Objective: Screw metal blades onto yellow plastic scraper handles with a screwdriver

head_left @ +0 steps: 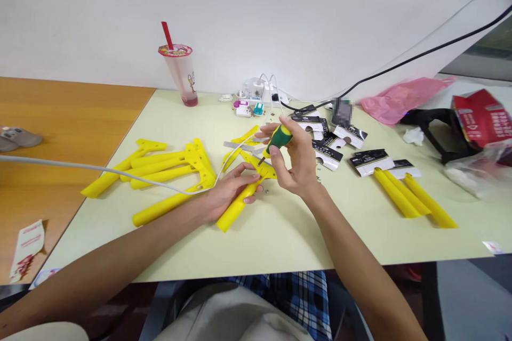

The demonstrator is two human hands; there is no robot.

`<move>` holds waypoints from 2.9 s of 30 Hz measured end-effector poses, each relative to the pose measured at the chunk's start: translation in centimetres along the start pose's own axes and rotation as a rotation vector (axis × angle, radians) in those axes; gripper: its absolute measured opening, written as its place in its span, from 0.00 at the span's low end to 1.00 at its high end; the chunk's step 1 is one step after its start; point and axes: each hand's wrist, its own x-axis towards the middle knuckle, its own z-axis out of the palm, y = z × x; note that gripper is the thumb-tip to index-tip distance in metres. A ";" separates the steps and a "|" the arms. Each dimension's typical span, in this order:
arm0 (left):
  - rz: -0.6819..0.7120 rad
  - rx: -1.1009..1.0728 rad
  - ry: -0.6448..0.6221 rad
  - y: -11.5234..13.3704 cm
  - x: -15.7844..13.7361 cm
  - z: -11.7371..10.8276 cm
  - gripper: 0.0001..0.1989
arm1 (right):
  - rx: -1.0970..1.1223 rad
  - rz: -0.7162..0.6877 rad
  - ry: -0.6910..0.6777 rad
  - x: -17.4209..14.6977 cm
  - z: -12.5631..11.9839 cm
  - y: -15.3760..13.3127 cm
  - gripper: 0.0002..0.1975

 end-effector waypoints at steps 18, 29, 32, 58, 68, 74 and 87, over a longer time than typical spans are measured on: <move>0.013 0.044 -0.054 -0.1 0.0 -0.2 0.22 | -0.006 -0.035 0.183 -0.8 0.3 0.4 0.32; -0.017 0.021 0.010 0.3 0.0 0.2 0.22 | 0.039 0.056 0.139 -1.8 0.1 0.7 0.33; -0.012 0.007 0.011 0.1 0.2 -0.1 0.22 | 0.052 0.058 0.102 -1.6 0.2 0.4 0.31; -0.019 0.022 0.049 0.3 0.0 0.4 0.24 | 0.136 0.162 0.060 -1.6 0.5 0.0 0.32; -0.026 0.015 0.043 0.1 0.1 0.0 0.22 | 0.152 0.165 0.023 -1.8 0.8 0.1 0.32; -0.014 0.019 -0.002 0.0 0.1 -0.1 0.20 | 0.091 0.156 0.041 -2.0 0.9 0.3 0.34; -0.008 0.026 0.034 0.0 0.1 0.0 0.21 | 0.138 0.214 0.030 -1.9 0.9 0.3 0.34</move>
